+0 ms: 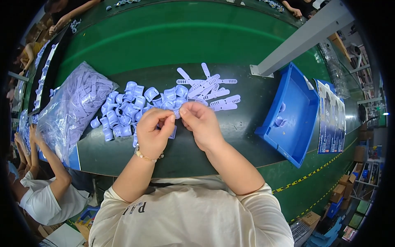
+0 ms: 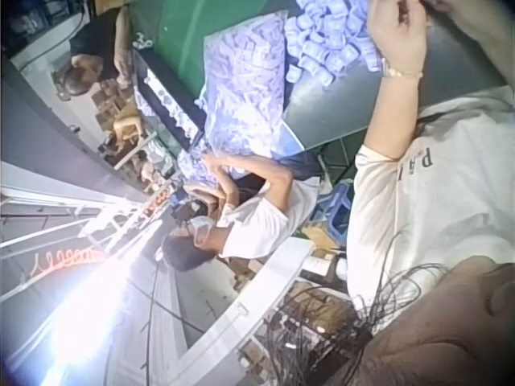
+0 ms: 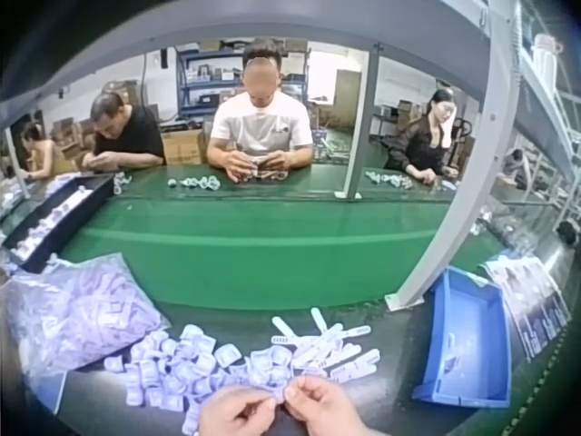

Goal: Assembling small blue plastic components by hand at a manufacturing workbench.

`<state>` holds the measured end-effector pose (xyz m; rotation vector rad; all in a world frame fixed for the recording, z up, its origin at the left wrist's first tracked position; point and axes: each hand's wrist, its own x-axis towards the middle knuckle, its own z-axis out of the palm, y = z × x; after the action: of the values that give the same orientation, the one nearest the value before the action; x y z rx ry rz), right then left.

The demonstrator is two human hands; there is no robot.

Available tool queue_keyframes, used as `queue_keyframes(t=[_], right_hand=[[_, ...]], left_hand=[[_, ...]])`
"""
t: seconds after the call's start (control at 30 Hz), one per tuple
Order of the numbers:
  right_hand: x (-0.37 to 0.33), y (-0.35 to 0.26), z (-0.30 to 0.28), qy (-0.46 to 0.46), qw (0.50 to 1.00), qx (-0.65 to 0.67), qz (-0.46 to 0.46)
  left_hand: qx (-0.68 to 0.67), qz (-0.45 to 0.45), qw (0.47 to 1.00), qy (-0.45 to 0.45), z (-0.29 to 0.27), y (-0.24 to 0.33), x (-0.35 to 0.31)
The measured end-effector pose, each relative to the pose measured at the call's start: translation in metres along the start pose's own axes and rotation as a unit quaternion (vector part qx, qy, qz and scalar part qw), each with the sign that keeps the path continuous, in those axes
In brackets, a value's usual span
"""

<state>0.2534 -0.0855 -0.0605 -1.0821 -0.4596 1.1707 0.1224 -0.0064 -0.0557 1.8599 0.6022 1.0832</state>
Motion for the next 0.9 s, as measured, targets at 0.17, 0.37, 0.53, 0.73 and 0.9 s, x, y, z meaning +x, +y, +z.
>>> queue_keyframes(t=[0.17,0.37,0.53,0.73,0.9], right_hand=[[0.000,-0.007,0.005,0.011,0.999,-0.037,0.017],[0.003,-0.016,0.002,-0.024,0.998,-0.046,0.021],[0.004,-0.011,-0.003,0.013,0.962,-0.236,-0.135],[0.001,-0.016,0.004,-0.003,0.888,-0.386,-0.250],[0.002,-0.012,0.001,0.000,0.899,-0.369,-0.237]], left_hand=[[-0.035,-0.058,0.998,-0.011,0.001,0.001,0.000],[-0.104,-0.108,0.989,-0.005,0.002,-0.001,-0.002],[-0.271,-0.277,0.922,0.002,0.005,0.000,-0.002],[-0.429,-0.311,0.848,-0.005,-0.002,-0.010,-0.001],[-0.332,-0.304,0.893,-0.006,-0.003,0.001,-0.001]])
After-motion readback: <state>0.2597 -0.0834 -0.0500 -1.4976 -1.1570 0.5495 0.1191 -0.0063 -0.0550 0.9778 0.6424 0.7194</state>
